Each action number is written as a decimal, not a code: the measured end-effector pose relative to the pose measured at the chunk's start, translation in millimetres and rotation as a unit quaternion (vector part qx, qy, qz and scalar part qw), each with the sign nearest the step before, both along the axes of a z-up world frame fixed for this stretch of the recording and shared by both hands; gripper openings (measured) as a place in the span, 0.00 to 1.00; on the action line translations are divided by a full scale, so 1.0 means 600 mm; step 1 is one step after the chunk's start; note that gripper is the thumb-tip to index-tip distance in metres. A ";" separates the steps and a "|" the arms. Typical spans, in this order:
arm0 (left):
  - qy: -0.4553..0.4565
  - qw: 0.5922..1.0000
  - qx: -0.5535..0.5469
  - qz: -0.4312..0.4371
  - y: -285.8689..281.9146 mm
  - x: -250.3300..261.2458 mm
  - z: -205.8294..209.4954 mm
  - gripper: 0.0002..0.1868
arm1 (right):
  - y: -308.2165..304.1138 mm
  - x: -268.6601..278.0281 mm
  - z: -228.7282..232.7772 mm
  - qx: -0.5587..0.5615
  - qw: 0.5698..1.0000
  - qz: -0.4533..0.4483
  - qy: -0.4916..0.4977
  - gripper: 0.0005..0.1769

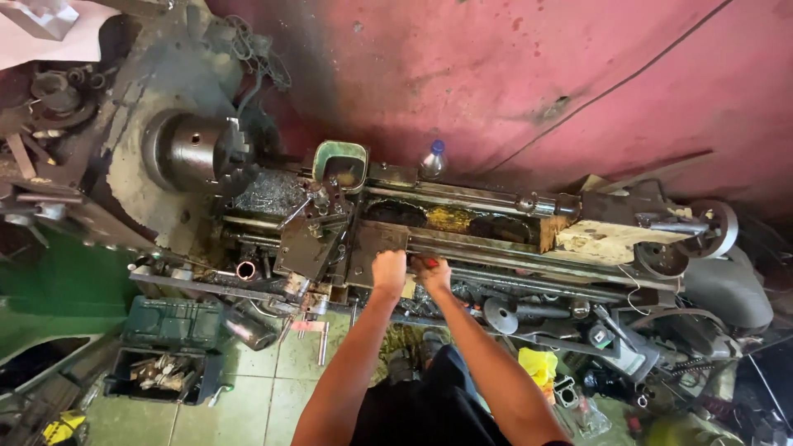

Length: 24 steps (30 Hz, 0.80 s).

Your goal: The person operates a metal lathe, using a tool to shape a cylindrical metal workpiece mounted on the machine. They adjust the tool post and move the carriage along the bed while the workpiece rotates, generating metal shavings.

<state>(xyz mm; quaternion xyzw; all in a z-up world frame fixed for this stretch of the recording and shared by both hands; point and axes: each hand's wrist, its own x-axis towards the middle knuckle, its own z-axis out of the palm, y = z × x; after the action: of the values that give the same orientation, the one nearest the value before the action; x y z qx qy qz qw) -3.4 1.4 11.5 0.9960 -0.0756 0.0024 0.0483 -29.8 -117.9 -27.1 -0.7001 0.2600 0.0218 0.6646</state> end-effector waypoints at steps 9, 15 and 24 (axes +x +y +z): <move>-0.018 1.000 -0.010 -0.007 -0.005 -0.003 -0.018 0.15 | -0.047 0.017 0.072 -0.420 0.877 0.186 0.139 0.21; -0.005 1.000 -0.008 -0.003 -0.002 -0.014 0.027 0.15 | -0.077 0.009 -0.024 -0.233 0.964 0.075 0.099 0.16; 0.009 1.000 -0.008 -0.007 0.000 -0.013 0.016 0.14 | -0.096 -0.025 0.108 -0.326 0.940 0.092 0.037 0.16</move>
<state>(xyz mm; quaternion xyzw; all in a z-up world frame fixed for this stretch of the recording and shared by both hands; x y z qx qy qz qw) -11.3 1.3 21.3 0.9950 -0.0820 -0.0064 0.0566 -44.8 -175.5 37.4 -0.8981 0.2117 0.0223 0.3849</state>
